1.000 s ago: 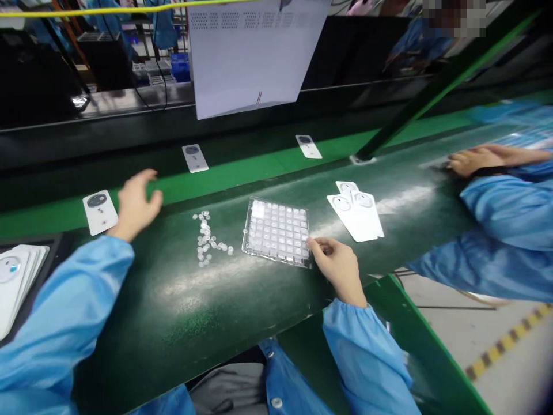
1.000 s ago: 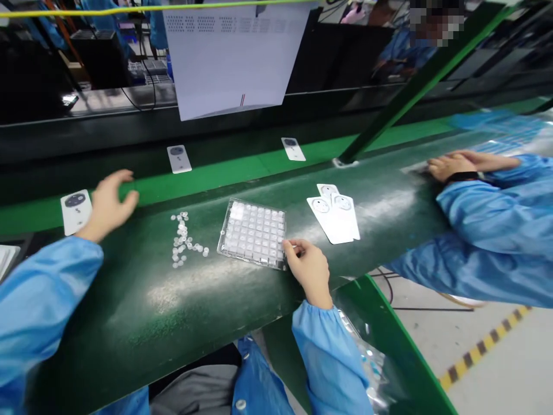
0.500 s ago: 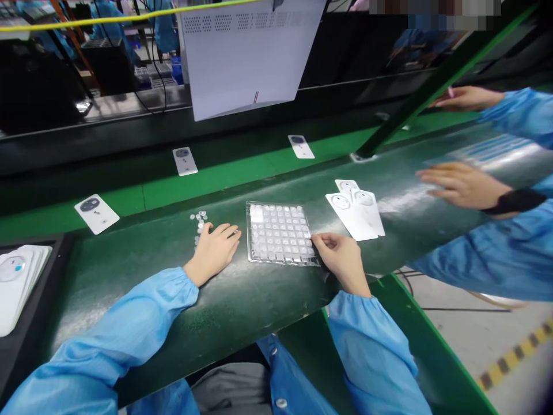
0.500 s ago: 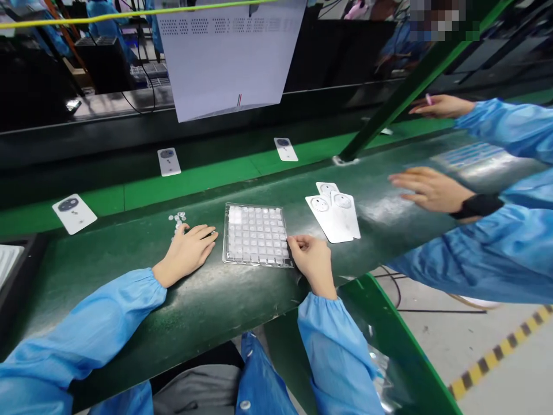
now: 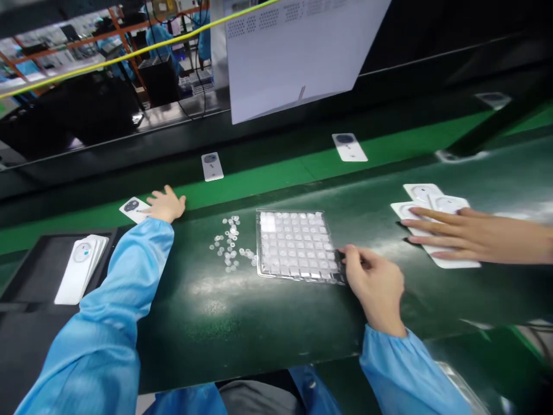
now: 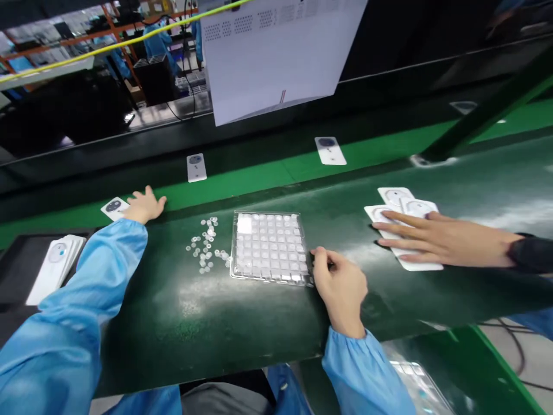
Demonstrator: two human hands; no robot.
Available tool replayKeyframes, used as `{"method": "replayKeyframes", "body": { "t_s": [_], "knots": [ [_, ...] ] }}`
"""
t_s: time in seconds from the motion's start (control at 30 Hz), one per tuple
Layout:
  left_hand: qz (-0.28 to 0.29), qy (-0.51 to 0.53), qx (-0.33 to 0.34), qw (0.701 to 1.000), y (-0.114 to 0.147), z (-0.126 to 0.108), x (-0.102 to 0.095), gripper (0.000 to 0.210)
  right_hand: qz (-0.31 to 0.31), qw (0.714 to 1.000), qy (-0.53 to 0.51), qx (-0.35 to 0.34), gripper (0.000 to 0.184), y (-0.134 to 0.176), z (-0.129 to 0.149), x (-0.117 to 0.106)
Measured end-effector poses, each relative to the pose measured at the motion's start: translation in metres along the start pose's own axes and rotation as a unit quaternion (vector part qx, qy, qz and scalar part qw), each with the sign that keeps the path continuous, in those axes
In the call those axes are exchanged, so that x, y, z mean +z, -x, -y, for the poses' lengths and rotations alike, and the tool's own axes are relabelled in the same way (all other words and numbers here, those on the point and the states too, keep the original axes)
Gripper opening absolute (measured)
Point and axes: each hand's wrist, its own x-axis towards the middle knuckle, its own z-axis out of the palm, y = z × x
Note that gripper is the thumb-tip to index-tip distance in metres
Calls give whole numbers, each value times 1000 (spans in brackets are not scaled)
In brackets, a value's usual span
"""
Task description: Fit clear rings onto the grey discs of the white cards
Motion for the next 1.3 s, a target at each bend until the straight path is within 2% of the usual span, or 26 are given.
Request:
{"method": "replayKeyframes", "body": {
  "t_s": [0.03,0.1,0.17,0.23,0.33,0.4,0.47,0.53,0.57,0.63,0.73,0.8,0.9,0.97,1.0,1.03,1.07,1.1,1.13,1.2,1.27,1.3],
  "knots": [
    [19,-2,-53,998,-9,12,1,87,0,1000,4,1,43,-1,-1,1],
    [33,1,-86,996,-21,35,3,94,5,1000,24,7,40,-4,-2,2],
    [10,-1,-89,996,-31,49,4,96,13,999,43,16,38,-6,1,2],
    [-37,-3,-78,996,-43,47,7,92,21,998,50,28,37,-7,4,2],
    [-81,23,-1,996,-64,9,19,86,30,997,56,40,38,-7,6,3],
    [-60,54,34,996,-75,-32,33,89,24,998,56,35,38,-8,3,5],
    [-34,74,19,997,-84,-74,46,97,13,998,52,18,38,-8,0,7],
    [-22,87,-11,996,-90,-105,53,102,6,999,47,-2,40,-9,-1,8],
    [-16,95,-24,995,-93,-114,52,100,6,999,45,-8,41,-9,-1,8],
    [2,114,-34,993,-100,-117,40,91,12,999,44,-11,43,-9,0,8],
    [56,163,-23,985,-106,-96,4,74,31,999,43,-8,42,-10,2,7],
    [90,210,-11,974,-101,-77,-20,62,34,999,19,-18,41,-12,0,6],
    [110,302,30,946,-67,-55,-38,52,-30,993,-100,-52,46,-10,-1,4],
    [124,369,78,918,-25,-45,-35,50,-90,978,-169,-83,47,2,9,1],
    [137,399,101,901,1,-41,-30,49,-97,972,-189,-102,46,12,19,0],
    [153,424,121,884,31,-35,-23,50,-75,969,-200,-123,44,25,32,-1],
    [172,441,136,870,62,-29,-15,50,-23,966,-212,-145,41,39,47,-1],
    [203,464,154,848,93,-21,-7,51,55,958,-230,-164,39,54,65,-1],
    [253,512,167,804,123,-13,-1,54,146,940,-252,-176,37,68,82,0],
    [330,541,161,757,173,5,9,50,302,882,-316,-174,38,93,112,4],
    [377,557,152,724,202,21,15,46,393,825,-377,-153,40,111,129,11],
    [376,571,144,716,209,28,18,44,419,806,-392,-143,40,119,131,14]
  ]
}}
